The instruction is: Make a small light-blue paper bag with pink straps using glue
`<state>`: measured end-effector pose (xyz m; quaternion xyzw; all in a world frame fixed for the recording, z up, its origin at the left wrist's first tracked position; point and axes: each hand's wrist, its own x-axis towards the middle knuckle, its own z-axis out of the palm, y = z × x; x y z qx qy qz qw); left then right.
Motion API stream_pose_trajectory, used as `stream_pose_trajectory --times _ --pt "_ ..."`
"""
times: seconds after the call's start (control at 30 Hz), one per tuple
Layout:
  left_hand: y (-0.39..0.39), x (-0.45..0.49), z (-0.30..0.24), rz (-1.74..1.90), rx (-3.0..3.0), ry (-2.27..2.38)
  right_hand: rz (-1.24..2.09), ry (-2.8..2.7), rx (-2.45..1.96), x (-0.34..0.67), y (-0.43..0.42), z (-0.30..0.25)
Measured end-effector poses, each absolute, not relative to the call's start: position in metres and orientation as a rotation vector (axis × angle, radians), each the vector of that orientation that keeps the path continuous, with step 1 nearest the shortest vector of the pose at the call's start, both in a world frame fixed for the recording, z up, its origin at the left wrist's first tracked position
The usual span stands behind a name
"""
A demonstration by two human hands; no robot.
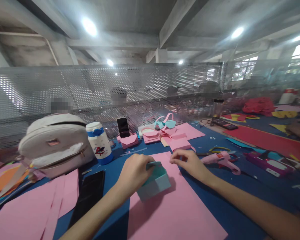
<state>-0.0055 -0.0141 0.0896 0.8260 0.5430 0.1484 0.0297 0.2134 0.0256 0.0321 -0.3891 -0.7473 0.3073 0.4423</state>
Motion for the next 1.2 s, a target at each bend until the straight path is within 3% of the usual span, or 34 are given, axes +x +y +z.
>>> stream_pose_trajectory --times 0.4,0.7,1.2 --pt "0.005 -0.022 0.084 0.328 2.779 1.77 0.331 -1.888 -0.961 0.246 0.025 0.067" --pt "0.008 -0.021 0.076 0.253 2.883 1.657 -0.096 -2.317 -1.48 0.253 0.043 0.065" --pt "-0.006 -0.016 0.079 0.327 2.965 1.453 -0.037 -2.681 -1.929 0.238 0.073 0.044"
